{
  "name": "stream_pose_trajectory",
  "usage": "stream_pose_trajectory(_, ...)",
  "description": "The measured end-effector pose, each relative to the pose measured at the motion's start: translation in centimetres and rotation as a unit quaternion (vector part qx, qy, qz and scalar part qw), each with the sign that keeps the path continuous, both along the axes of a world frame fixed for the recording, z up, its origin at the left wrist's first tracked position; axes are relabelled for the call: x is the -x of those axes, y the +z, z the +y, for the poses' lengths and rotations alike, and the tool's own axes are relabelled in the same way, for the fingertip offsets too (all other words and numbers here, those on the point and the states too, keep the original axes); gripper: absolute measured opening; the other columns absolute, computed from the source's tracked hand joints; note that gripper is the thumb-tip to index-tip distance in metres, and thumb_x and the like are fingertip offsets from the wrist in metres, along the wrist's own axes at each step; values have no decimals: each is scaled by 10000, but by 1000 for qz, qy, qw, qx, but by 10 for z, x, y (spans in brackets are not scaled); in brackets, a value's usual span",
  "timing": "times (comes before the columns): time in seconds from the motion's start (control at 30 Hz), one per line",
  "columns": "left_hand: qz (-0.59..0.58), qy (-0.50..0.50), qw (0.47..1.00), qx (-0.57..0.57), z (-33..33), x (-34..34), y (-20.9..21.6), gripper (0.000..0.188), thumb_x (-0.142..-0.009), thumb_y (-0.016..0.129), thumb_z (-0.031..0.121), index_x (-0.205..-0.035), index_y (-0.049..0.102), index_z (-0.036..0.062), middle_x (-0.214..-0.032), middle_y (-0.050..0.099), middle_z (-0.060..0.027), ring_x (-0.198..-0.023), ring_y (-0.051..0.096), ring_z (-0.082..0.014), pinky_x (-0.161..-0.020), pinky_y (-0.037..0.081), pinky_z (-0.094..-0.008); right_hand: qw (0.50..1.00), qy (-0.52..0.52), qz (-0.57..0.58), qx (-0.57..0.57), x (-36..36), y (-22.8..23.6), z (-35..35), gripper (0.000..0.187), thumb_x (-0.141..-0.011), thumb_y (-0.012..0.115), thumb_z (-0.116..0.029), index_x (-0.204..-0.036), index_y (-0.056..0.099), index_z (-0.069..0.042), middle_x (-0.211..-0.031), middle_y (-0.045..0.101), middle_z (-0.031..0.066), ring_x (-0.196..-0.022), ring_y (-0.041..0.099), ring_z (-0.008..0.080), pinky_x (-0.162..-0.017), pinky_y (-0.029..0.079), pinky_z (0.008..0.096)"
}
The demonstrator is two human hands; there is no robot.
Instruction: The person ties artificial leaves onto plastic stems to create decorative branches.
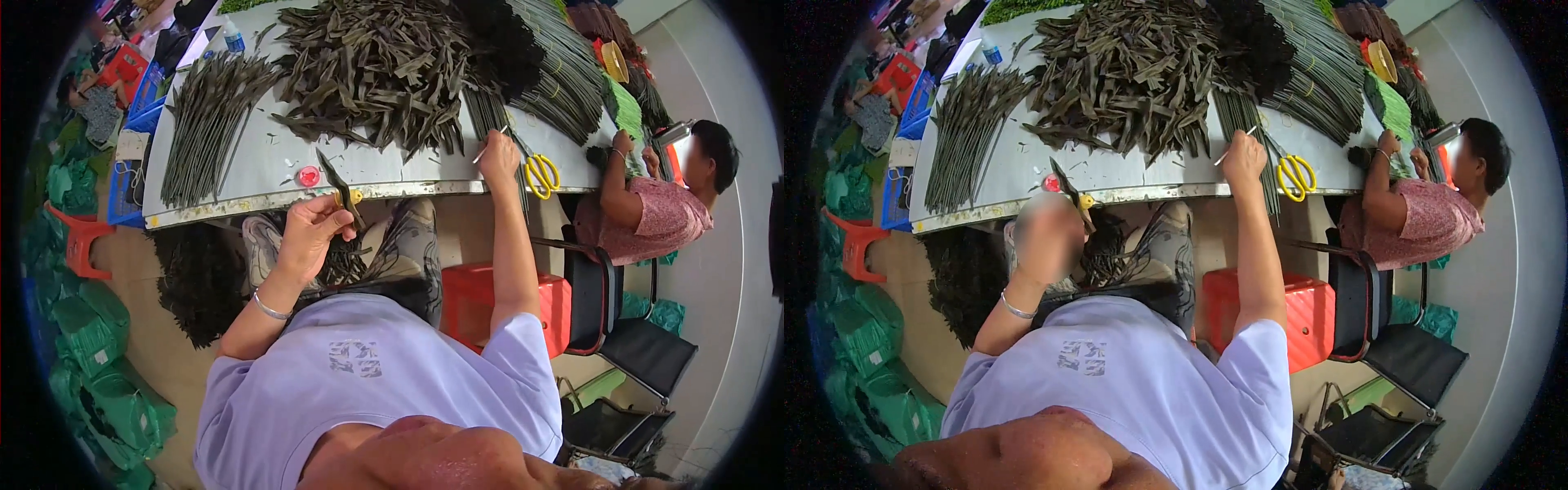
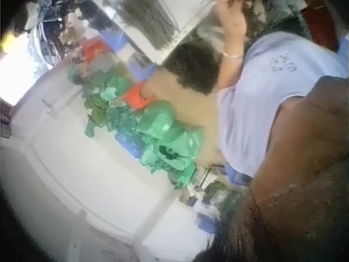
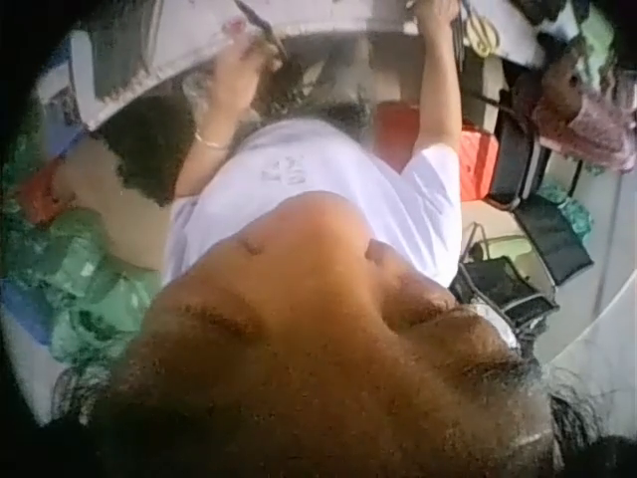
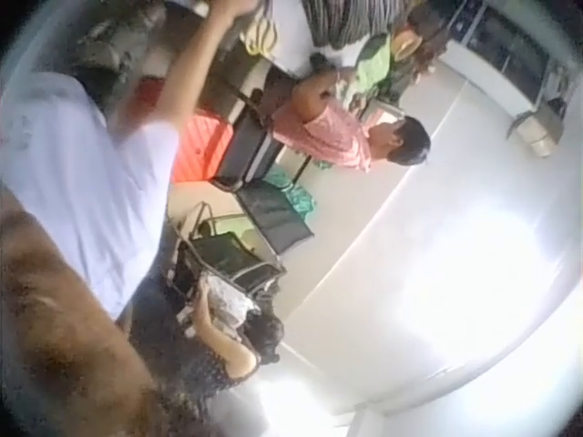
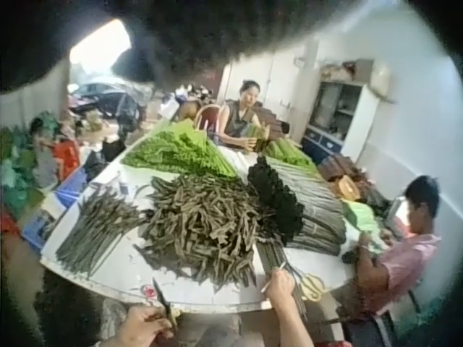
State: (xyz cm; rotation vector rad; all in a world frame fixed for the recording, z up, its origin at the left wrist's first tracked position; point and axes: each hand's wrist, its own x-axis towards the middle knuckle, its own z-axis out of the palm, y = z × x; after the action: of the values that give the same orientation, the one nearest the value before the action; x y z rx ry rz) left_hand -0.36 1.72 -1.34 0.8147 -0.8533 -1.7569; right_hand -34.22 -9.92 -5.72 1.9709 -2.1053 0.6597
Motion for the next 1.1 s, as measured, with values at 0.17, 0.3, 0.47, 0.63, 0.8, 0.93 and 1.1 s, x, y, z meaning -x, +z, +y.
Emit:
stream_pose_trajectory(0.17, -17, -1, 1000, 7, 3, -4, 6, 144, -805, 650, 40, -922, 619, -39, -785, 619, -54, -666, 588, -122, -624, 461, -239, 999, 18, -10, -26, -5, 19, 4, 116, -675, 642, -117, -691, 588, -16, -687, 618, 188, -677, 615, 363, -609, 477, 431)
stream_pose_trajectory(0.3, -21, 5, 1000, 8, 1, -8, 1, 158, -813, 633, 25, -954, 615, -44, -808, 622, -56, -684, 592, -124, -635, 464, -238, 968, 71, -225, 88, -4, 34, 31, 110, -791, 629, -90, -804, 623, 19, -641, 620, 116, -567, 580, 175, -540, 447, 297)
stream_pose_trajectory(0.47, 29, 17, 999, 8, -1, 2, 6, 129, -821, 612, 6, -944, 598, -30, -783, 612, -60, -702, 597, -143, -645, 468, -254, 822, 115, -558, -5, -111, 76, 111, 148, -843, 637, -135, -885, 619, 6, -620, 549, -12, -478, 442, 28, -409, 325, 169)
stream_pose_trajectory(0.63, 35, 23, 999, 34, 5, 6, 5, 167, -804, 643, 21, -962, 635, -32, -789, 632, -56, -686, 586, -121, -647, 473, -241, 801, 208, -559, -48, -169, 75, 139, 129, -793, 681, -55, -883, 626, 19, -678, 573, -6, -594, 488, 32, -514, 385, 170)
stream_pose_trajectory(0.8, 29, 22, 998, 44, 9, 5, 6, 185, -795, 653, 22, -972, 643, -29, -790, 631, -53, -693, 578, -111, -657, 474, -237, 811, 257, -524, -45, -176, 74, 137, 104, -795, 668, -45, -857, 613, 17, -651, 554, -1, -558, 471, 35, -483, 371, 182)
stream_pose_trajectory(0.93, 32, -2, 998, 56, 10, 4, 8, 230, -787, 669, 42, -999, 611, -26, -848, 638, -68, -717, 582, -121, -674, 479, -244, 845, 265, -464, -21, -178, 72, 137, 74, -779, 653, -12, -823, 599, 13, -624, 546, 30, -511, 478, 64, -455, 372, 207)
stream_pose_trajectory(1.1, 48, 27, 997, 60, 9, 5, 5, 275, -759, 705, 55, -1005, 607, -17, -856, 637, -57, -705, 576, -116, -658, 474, -244, 870, 329, -363, 43, -185, 75, 141, 63, -783, 644, -17, -815, 595, 8, -624, 538, -10, -525, 460, 36, -478, 370, 197)
